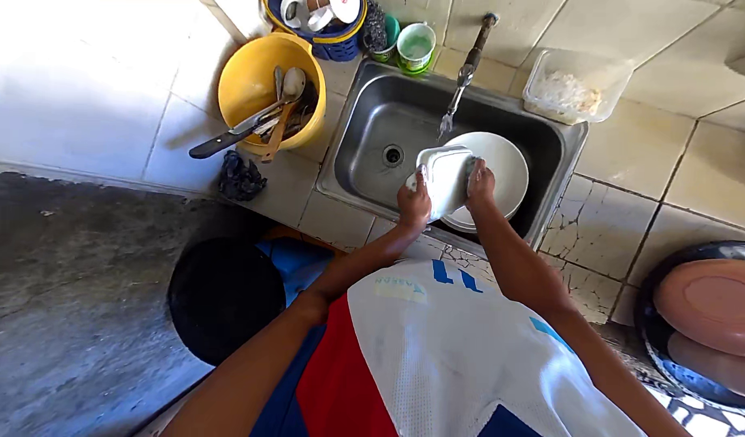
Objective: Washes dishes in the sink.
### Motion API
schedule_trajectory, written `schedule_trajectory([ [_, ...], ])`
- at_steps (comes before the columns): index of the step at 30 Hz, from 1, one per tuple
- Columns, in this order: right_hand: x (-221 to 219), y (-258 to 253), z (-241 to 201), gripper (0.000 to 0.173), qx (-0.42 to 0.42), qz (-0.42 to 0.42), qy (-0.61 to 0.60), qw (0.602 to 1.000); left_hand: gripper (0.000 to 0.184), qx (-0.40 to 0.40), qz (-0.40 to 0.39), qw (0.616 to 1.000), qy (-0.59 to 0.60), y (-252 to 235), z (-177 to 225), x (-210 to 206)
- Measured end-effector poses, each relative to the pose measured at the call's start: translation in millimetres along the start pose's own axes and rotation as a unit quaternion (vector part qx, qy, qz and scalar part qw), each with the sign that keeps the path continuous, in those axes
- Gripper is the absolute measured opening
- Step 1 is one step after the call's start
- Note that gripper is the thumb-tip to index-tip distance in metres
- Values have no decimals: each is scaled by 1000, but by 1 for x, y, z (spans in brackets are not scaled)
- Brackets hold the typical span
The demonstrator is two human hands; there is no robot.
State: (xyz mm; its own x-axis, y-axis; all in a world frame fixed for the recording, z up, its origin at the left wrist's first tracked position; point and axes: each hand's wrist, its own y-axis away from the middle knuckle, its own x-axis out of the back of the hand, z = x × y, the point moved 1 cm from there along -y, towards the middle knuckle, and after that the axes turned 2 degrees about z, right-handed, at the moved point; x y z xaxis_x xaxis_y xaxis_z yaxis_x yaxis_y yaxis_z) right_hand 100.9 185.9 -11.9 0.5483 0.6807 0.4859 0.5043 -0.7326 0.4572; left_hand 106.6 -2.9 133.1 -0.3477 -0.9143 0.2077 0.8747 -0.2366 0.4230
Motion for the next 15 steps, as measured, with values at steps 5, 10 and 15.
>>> schedule_trajectory([
  [5, -33, 29, -4, 50, -67, -73, -182, 978, 51, -54, 65, 996, 18, -48, -8, 7],
  [10, -32, 37, 0, 34, -28, -196, -259, 945, 36, -305, 97, 938, -136, -118, -42, 30],
  [15, 8, 8, 40, 51, 153, -66, 28, 986, 25, -450, -27, 790, -415, -171, -68, 50],
])
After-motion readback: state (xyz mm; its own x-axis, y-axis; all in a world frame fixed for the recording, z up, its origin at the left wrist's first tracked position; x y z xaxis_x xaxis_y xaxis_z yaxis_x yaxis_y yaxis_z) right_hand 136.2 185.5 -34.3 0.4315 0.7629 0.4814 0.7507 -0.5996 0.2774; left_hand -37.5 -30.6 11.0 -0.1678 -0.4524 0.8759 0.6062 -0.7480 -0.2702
